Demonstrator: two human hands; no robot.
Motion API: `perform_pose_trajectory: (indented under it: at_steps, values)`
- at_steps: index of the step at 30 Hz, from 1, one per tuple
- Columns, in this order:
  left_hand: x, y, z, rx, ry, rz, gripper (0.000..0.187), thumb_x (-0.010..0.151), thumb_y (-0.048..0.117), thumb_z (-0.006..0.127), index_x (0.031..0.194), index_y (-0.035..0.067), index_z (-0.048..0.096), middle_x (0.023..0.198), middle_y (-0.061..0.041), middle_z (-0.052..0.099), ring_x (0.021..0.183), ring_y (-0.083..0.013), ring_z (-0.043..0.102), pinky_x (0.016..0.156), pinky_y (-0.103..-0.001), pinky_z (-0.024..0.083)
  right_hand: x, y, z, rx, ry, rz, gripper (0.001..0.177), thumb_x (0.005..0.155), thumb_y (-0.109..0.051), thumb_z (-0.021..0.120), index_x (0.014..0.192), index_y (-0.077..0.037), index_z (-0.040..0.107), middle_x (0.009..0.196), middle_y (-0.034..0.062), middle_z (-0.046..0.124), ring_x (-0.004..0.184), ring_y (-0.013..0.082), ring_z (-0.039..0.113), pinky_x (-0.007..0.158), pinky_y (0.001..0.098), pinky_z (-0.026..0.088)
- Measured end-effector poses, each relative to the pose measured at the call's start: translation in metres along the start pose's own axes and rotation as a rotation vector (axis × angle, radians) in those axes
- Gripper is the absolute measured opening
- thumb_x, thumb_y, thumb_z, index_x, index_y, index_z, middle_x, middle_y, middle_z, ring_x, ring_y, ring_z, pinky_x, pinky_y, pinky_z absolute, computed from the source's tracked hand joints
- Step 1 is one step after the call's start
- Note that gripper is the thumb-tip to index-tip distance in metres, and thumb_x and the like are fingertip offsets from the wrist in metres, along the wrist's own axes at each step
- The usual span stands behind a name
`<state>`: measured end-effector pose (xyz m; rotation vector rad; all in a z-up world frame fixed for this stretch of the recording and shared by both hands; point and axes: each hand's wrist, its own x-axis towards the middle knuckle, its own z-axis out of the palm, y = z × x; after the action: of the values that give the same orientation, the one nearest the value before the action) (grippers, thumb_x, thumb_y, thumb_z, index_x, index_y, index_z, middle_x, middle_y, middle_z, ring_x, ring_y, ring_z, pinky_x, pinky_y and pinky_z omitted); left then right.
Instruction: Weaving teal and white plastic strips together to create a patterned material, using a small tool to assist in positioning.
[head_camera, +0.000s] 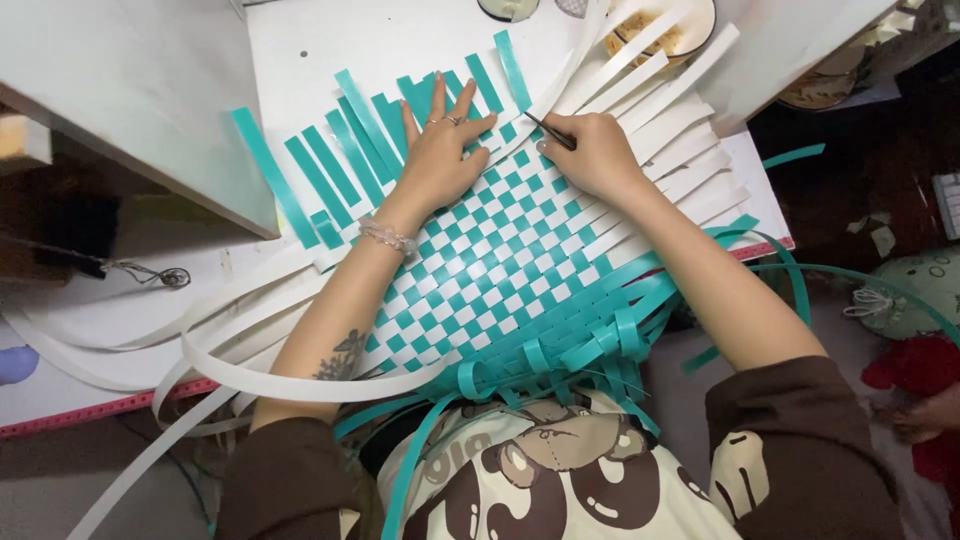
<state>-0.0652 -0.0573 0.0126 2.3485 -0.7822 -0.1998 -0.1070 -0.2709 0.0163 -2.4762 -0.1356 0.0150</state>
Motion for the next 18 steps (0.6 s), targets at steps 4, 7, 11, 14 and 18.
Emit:
perform_pose_trajectory:
  at_steps: [4,7,11,14,18]
  values:
    - [-0.002,0.003,-0.004,-0.006,0.007,0.024,0.044,0.088,0.020,0.044,0.128,0.013,0.060,0.150,-0.011,0.029,0.141,-0.0351,-0.004,0.103,-0.069,-0.015,0.004,-0.008,0.003,0.001,0.013,0.020,0.014,0.088,-0.015,0.061,0.095,-0.009,0.072,0.073,0.0018,0.068,0.063,0.0149,0.056,0.060,0.0303,0.043]
    - [-0.001,0.004,-0.006,-0.013,0.002,0.047,0.041,0.088,0.018,0.043,0.124,0.013,0.063,0.147,-0.005,0.037,0.141,-0.0348,-0.001,0.101,-0.072,-0.014,0.012,-0.005,0.006,-0.011,-0.012,-0.004,0.018,0.089,-0.015,0.063,0.073,-0.007,0.066,0.058,0.0002,0.058,0.054,0.0128,0.047,0.056,0.0291,0.038]
    - [-0.003,0.006,-0.006,-0.034,-0.027,0.048,0.042,0.087,0.016,0.039,0.120,0.016,0.065,0.141,0.001,0.046,0.142,-0.0310,0.013,0.098,-0.074,-0.018,0.012,-0.003,0.004,0.088,-0.064,-0.027,0.033,0.088,-0.013,0.066,0.058,-0.009,0.053,0.048,-0.0024,0.049,0.048,0.0068,0.039,0.054,0.0244,0.034]
    - [0.002,-0.014,0.014,-0.161,0.082,0.044,0.041,0.084,0.013,0.048,0.121,0.018,0.064,0.140,0.003,0.049,0.142,-0.0227,0.020,0.102,-0.068,-0.019,0.007,-0.015,0.003,0.062,-0.030,0.002,0.027,0.085,-0.003,0.065,0.109,0.010,0.066,0.092,0.0270,0.068,0.086,0.0372,0.068,0.068,0.0347,0.055]
    - [0.003,-0.014,0.011,-0.162,0.073,0.054,0.050,0.084,0.011,0.045,0.132,0.019,0.057,0.143,0.001,0.046,0.142,-0.0217,0.024,0.102,-0.067,-0.021,0.018,0.002,0.007,0.094,-0.068,-0.015,0.027,0.084,-0.002,0.066,0.109,0.009,0.067,0.087,0.0248,0.069,0.075,0.0295,0.069,0.061,0.0286,0.051]
